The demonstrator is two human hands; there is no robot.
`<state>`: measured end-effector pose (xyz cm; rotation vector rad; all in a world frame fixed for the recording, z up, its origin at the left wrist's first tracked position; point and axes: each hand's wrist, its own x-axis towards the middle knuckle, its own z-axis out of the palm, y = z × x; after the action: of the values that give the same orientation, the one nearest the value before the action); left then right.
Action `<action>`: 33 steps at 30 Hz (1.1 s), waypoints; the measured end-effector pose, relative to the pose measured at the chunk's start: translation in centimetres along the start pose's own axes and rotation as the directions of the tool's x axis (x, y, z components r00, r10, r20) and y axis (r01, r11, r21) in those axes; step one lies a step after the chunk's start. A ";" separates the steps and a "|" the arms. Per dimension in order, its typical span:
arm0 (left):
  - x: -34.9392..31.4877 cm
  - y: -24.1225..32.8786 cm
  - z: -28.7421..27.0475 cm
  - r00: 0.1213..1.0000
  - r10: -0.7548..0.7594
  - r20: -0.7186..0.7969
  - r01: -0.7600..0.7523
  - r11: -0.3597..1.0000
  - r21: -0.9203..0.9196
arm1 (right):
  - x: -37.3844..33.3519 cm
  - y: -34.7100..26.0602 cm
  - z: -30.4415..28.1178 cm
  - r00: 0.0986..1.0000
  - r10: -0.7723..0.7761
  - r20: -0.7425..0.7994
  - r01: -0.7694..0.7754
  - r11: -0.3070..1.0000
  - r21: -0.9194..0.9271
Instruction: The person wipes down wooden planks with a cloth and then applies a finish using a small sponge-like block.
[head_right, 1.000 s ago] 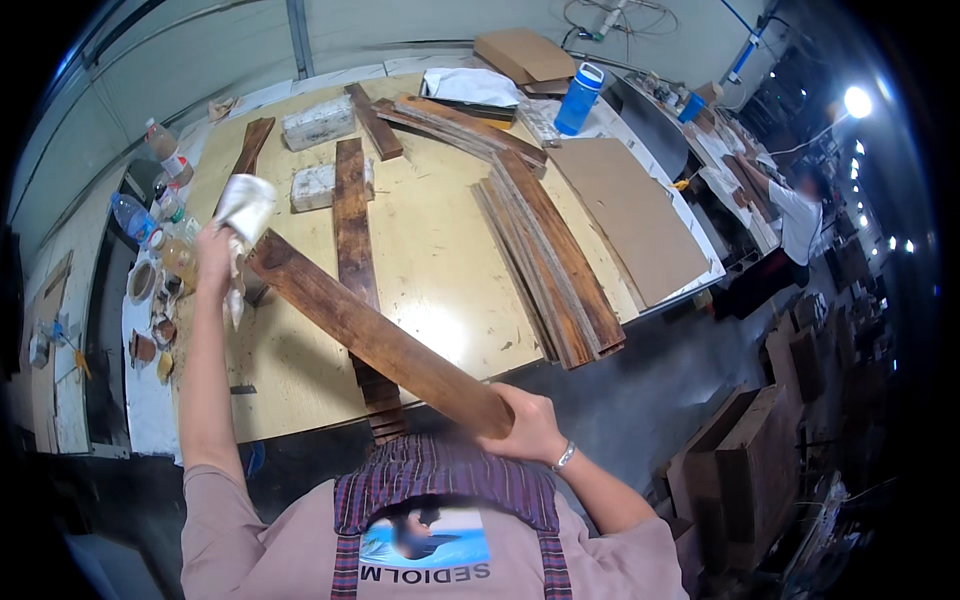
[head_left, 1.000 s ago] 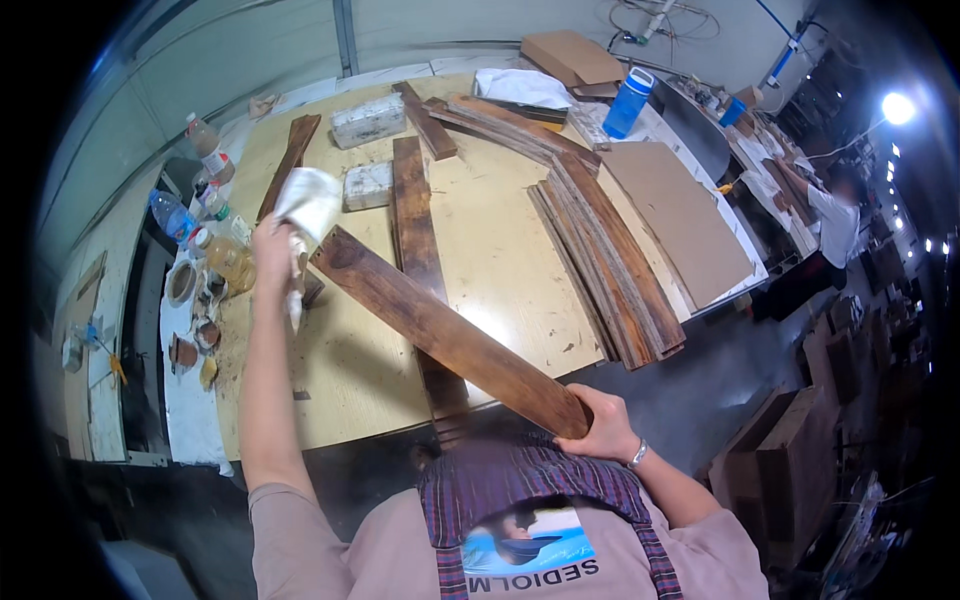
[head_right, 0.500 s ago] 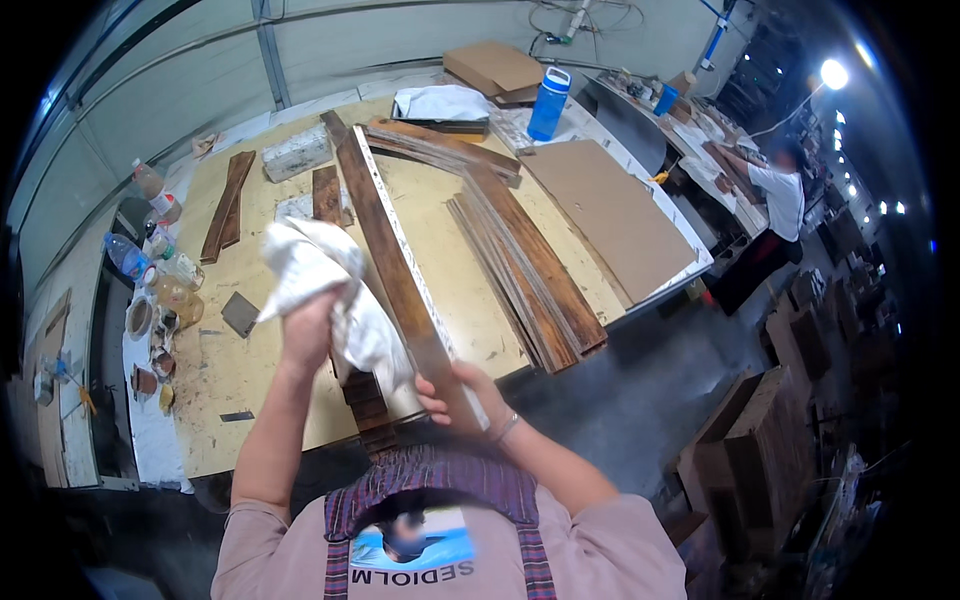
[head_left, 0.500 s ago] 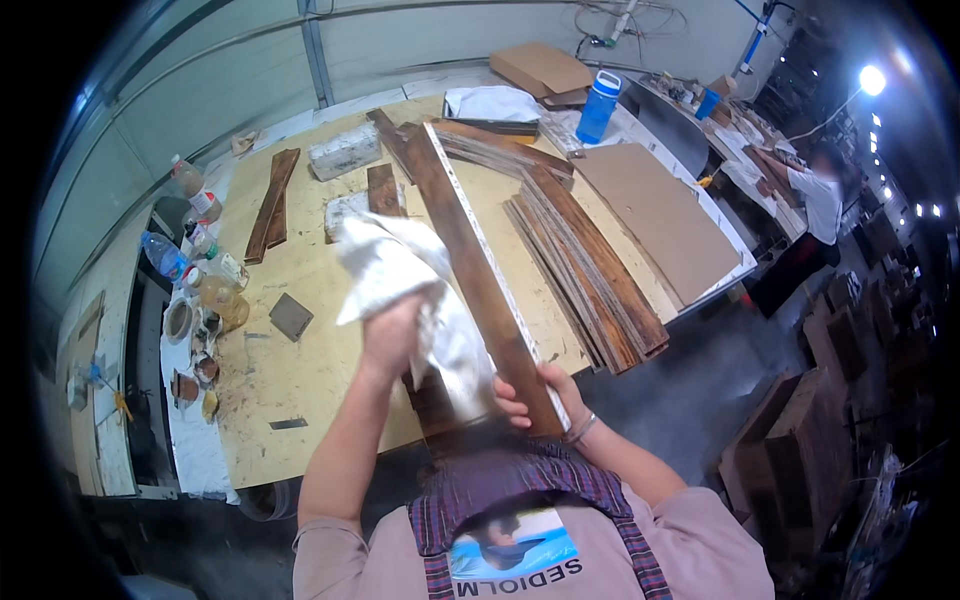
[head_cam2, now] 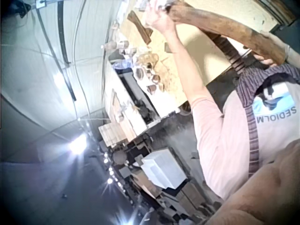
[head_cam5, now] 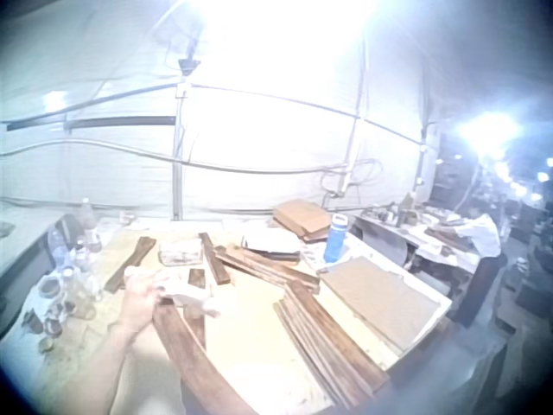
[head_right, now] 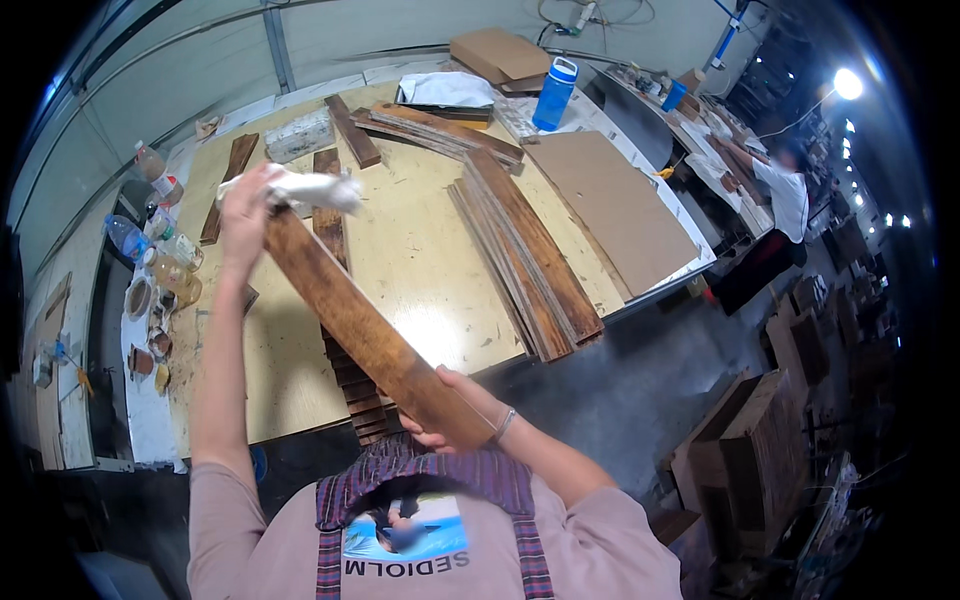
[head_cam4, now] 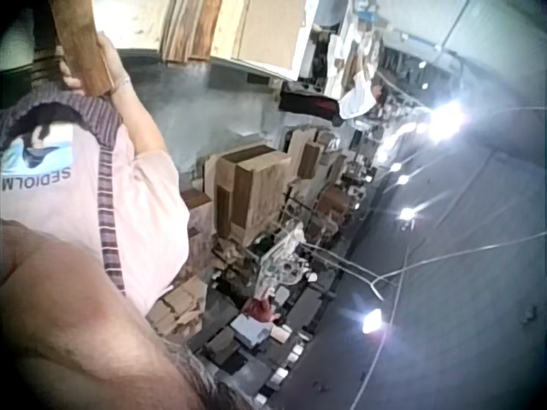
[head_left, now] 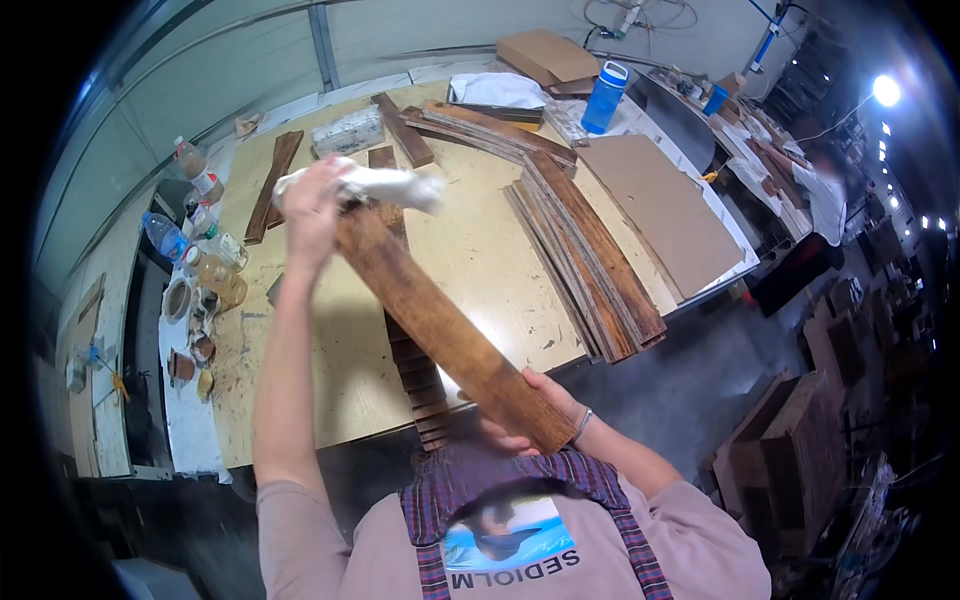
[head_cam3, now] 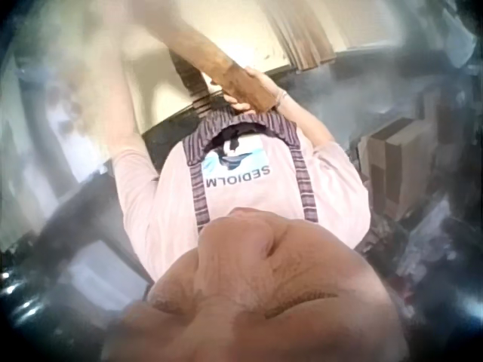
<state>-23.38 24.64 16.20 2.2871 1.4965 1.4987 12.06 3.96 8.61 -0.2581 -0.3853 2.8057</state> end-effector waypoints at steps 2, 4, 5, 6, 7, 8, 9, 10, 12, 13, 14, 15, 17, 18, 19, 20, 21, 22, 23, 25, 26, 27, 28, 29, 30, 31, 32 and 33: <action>0.1 -2.7 -1.8 0.944 -0.168 -0.284 0.102 0.967 -0.233 | 0.1 0.3 -0.3 0.997 0.041 -0.063 -0.043 0.999 -0.019; -0.1 4.3 0.1 0.943 -0.100 -0.318 0.077 0.993 -0.085 | -0.7 -0.1 -0.7 0.973 0.024 -0.230 -0.030 0.999 -0.022; -1.6 5.2 0.8 0.978 0.028 -0.209 -0.044 0.996 -0.073 | -0.4 -0.1 -2.1 0.996 -0.046 -0.075 0.043 0.998 -0.039; -3.4 6.0 1.8 0.983 0.152 -0.100 -0.160 0.984 -0.082 | -0.2 -0.7 -2.1 0.975 -0.069 -0.212 0.066 0.998 -0.021; -5.5 8.9 3.3 0.972 0.232 0.030 -0.225 0.964 -0.143 | 0.1 -2.0 -1.7 0.967 -0.125 -0.223 0.126 0.992 -0.011; -8.6 10.9 4.0 0.922 0.350 0.163 -0.329 0.933 -0.144 | 0.5 -3.3 -1.0 0.959 -0.172 -0.224 0.175 0.984 -0.005; -12.4 12.0 4.9 0.871 0.408 0.273 -0.330 0.898 -0.290 | 1.2 -4.8 -2.9 0.954 -0.158 -0.255 0.160 0.987 -0.012; -15.5 14.6 5.1 0.824 0.453 0.341 -0.292 0.854 -0.430 | 1.8 -6.2 -4.8 0.944 -0.158 -0.289 0.159 0.987 -0.020; -16.7 15.8 3.2 0.702 0.456 0.547 0.020 0.754 -0.656 | 2.1 -7.7 -1.8 0.955 -0.295 -0.034 0.290 0.950 -0.114; -15.8 15.1 2.5 0.752 0.416 0.511 0.038 0.747 -0.664 | 1.5 -8.3 -4.0 0.934 -0.354 -0.053 0.345 0.929 -0.133; -15.0 14.0 1.8 0.803 0.352 0.480 0.072 0.743 -0.666 | 1.7 -8.9 -3.9 0.915 -0.395 -0.076 0.382 0.913 -0.142; -14.0 13.1 1.4 0.887 0.153 0.436 0.266 0.604 -0.752 | 1.8 -9.1 -4.0 0.914 -0.401 -0.067 0.391 0.912 -0.129; -10.1 13.6 1.3 0.931 -0.116 0.346 0.354 0.517 -0.779 | 2.0 -9.5 -4.2 0.903 -0.427 -0.049 0.420 0.900 -0.115; -8.0 15.5 1.4 0.951 -0.160 0.264 0.304 0.627 -0.717 | 2.7 -9.5 -3.5 0.827 -0.533 -0.177 0.492 0.840 -0.231; -7.5 17.0 2.9 0.983 -0.054 0.178 0.156 0.759 -0.632 | 3.8 -9.3 -2.2 0.726 -0.627 -0.283 0.529 0.772 -0.354; -7.4 18.5 4.1 0.992 0.066 0.107 -0.001 0.857 -0.516 | 4.0 -9.8 -1.5 0.804 -0.531 -0.267 0.496 0.847 -0.191; -9.0 19.5 5.4 0.957 0.208 0.202 -0.099 0.889 -0.447 | 4.5 -10.2 -0.8 0.876 -0.417 -0.242 0.425 0.905 -0.020; -11.1 19.9 6.6 0.889 0.342 0.304 -0.208 0.894 -0.397 | 4.7 -10.8 -0.1 0.926 -0.308 -0.218 0.342 0.930 0.137; -13.2 20.0 6.7 0.841 0.405 0.358 -0.293 0.898 -0.328 | 4.8 -10.3 -0.3 0.900 -0.382 -0.211 0.411 0.904 0.120; -17.5 18.4 6.6 0.738 0.410 0.536 -0.213 0.895 -0.391 | 5.1 -10.3 -2.4 0.800 -0.562 -0.211 0.585 0.808 0.065; -19.1 16.3 5.8 0.670 0.350 0.654 -0.008 0.885 -0.465 | 4.8 -10.1 -1.6 0.853 -0.513 -0.100 0.504 0.858 -0.099; -19.5 15.0 5.0 0.721 0.230 0.654 0.126 0.885 -0.449 | 4.2 -10.3 -1.6 0.862 -0.504 -0.059 0.495 0.861 -0.119; -19.9 14.1 4.2 0.750 0.100 0.653 0.258 0.866 -0.429 | 3.9 -10.4 -1.8 0.870 -0.493 -0.016 0.487 0.863 -0.137; -19.9 13.9 3.1 0.799 -0.149 0.583 0.380 0.876 -0.296 | 3.9 -10.0 -2.2 0.863 -0.505 -0.019 0.499 0.857 -0.131; -17.7 15.2 3.2 0.925 -0.154 0.347 0.305 0.845 -0.438 | 4.0 -9.9 -2.7 0.858 -0.513 -0.021 0.507 0.852 -0.131; -15.7 16.7 3.2 0.964 -0.090 0.250 0.191 0.889 -0.415 | 4.3 -10.0 -2.9 0.855 -0.518 -0.016 0.512 0.849 -0.131; -14.2 18.2 3.3 0.989 -0.021 0.150 0.077 0.922 -0.380 | 4.9 -9.9 -2.3 0.821 -0.552 -0.145 0.544 0.834 -0.098; -13.4 19.6 3.6 0.980 0.105 0.170 -0.045 0.945 -0.323 | 5.6 -9.6 -0.9 0.779 -0.565 -0.273 0.571 0.818 -0.067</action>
<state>-8.27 6.06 14.41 2.2375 1.0442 1.3786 9.56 14.72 9.73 -0.4464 -0.3031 2.1329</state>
